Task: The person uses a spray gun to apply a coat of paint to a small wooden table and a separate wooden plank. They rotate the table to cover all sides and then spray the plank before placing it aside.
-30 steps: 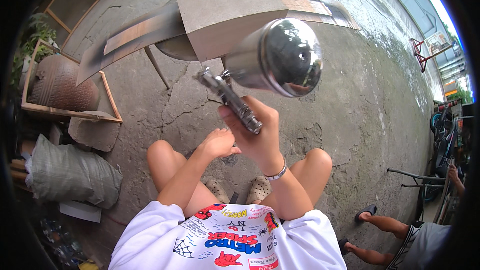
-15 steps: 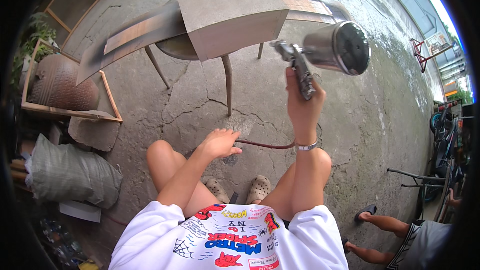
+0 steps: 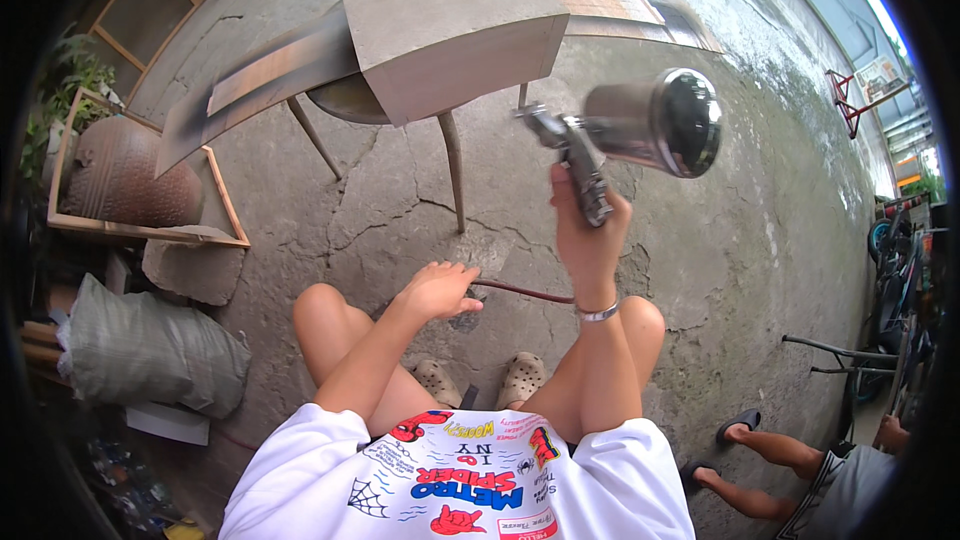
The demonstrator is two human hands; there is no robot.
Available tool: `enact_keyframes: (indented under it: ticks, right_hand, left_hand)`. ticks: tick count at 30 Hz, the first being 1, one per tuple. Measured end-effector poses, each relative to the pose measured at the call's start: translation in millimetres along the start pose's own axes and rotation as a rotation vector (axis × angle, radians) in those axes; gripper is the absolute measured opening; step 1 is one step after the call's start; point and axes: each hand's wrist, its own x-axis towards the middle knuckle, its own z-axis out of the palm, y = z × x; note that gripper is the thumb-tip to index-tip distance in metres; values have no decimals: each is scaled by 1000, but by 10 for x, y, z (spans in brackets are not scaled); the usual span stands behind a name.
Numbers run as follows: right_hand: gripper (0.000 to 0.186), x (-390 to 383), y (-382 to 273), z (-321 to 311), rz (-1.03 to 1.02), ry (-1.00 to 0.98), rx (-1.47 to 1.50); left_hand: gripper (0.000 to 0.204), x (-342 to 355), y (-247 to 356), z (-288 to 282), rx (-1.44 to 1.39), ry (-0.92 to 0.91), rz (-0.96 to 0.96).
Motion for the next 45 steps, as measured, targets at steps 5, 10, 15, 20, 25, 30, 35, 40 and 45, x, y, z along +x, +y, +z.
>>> enact_keyframes:
  ticks: [5, 10, 15, 20, 25, 30, 35, 40, 45]
  right_hand:
    - [16, -301, -144, 288, -154, -210, 106]
    - [18, -494, -276, 396, -297, -410, 56]
    - [19, -564, -302, 510, -426, -472, 32]
    - [22, -450, -180, 487, -304, -382, -14]
    - [25, -234, -92, 416, -270, -214, -58]
    - [30, 5, 106, 265, -279, -64, -61]
    - [30, 239, 204, 132, -257, 57, -101]
    - [32, 465, 337, -18, -259, 172, -169]
    - [33, 558, 391, -203, -146, 218, -68]
  left_hand:
    - [65, 33, 23, -18, -6, -12, -9]
    - [59, 100, 46, 32, -41, 20, -27]
    - [64, 104, -40, 168, -247, 325, 151]
    - [62, 99, 66, 33, -29, 40, 20]
    - [70, 49, 86, 5, 26, -30, -8]
    - [69, 56, 89, 18, 32, -23, 11]
    - [70, 56, 99, 20, 38, -35, -3]
    - [71, 61, 92, 57, 35, -15, 2]
    - [72, 21, 79, 52, 32, 6, -10]
